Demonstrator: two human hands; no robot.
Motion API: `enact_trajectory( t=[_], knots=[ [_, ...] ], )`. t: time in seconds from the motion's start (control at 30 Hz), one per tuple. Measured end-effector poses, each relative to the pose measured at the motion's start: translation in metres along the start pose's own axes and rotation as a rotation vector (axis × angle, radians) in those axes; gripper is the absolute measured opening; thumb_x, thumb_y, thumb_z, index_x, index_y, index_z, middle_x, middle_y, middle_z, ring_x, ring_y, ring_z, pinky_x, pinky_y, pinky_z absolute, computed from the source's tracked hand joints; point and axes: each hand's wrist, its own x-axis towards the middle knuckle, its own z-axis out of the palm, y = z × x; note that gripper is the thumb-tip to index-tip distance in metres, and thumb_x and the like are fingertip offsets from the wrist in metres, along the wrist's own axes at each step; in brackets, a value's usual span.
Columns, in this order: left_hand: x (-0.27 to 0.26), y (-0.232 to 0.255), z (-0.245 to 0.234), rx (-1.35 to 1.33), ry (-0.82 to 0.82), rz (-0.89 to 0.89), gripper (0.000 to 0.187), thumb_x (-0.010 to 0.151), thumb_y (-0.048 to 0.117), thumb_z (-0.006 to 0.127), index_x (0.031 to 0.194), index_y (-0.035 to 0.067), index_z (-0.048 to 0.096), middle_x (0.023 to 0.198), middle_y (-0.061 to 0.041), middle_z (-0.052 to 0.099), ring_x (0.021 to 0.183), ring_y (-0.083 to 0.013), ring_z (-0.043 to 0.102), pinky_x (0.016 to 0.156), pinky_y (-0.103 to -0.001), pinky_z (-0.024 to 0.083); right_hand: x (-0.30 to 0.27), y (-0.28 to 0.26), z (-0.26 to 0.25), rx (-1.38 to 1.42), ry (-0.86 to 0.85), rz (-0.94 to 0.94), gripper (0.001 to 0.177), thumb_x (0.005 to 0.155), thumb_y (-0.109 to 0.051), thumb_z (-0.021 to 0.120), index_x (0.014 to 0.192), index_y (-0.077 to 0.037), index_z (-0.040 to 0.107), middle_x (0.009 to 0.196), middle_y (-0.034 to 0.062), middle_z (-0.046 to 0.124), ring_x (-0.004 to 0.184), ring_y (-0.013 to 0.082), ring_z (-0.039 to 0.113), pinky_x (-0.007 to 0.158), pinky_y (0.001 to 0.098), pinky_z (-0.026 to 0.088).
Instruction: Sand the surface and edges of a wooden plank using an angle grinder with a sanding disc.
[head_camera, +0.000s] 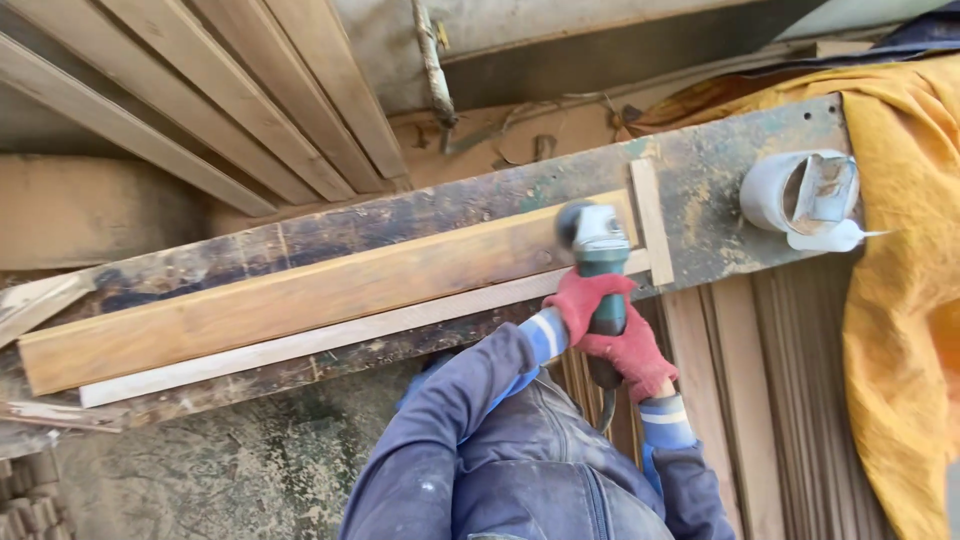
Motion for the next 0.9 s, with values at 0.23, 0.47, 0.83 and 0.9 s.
enact_trajectory(
  t=[0.23,0.47,0.83,0.9],
  knots=[
    [-0.003,-0.005,-0.004,-0.032,-0.044,-0.035,0.057,0.053,0.004,0.089,0.105,0.003,0.066,0.078,-0.014,0.070,0.073,-0.0299,0.073,0.071,-0.043,0.059,-0.013,-0.005,-0.001,-0.006,0.008,0.024,0.067,0.046,-0.013,0.101,0.104,-0.010,0.067,0.079,0.0116,0.067,0.077,0.0249,0.065,0.067,0.0418,0.053],
    [-0.025,0.001,-0.053,-0.007,0.178,-0.079,0.058,0.050,0.013,0.092,0.104,0.006,0.071,0.084,-0.015,0.073,0.084,-0.0275,0.073,0.083,-0.041,0.056,-0.032,-0.047,0.029,-0.242,-0.216,0.098,0.081,0.041,-0.022,0.102,0.116,-0.020,0.070,0.092,0.0088,0.073,0.089,0.0246,0.070,0.075,0.0395,0.057],
    [0.011,-0.002,0.032,0.037,0.120,-0.067,0.047,0.054,0.013,0.088,0.099,0.007,0.077,0.078,-0.015,0.072,0.078,-0.0298,0.074,0.078,-0.043,0.059,0.007,-0.015,-0.028,-0.095,-0.045,0.058,0.068,0.045,-0.009,0.096,0.106,-0.014,0.069,0.081,0.0101,0.067,0.077,0.0255,0.065,0.065,0.0401,0.053],
    [0.022,-0.007,0.048,0.019,0.049,-0.043,0.049,0.052,0.009,0.086,0.099,0.004,0.073,0.075,-0.012,0.070,0.074,-0.0277,0.073,0.076,-0.043,0.059,0.017,-0.011,-0.039,-0.086,0.029,0.042,0.063,0.050,-0.012,0.096,0.106,-0.011,0.067,0.080,0.0126,0.065,0.078,0.0260,0.064,0.066,0.0406,0.052]
  ],
)
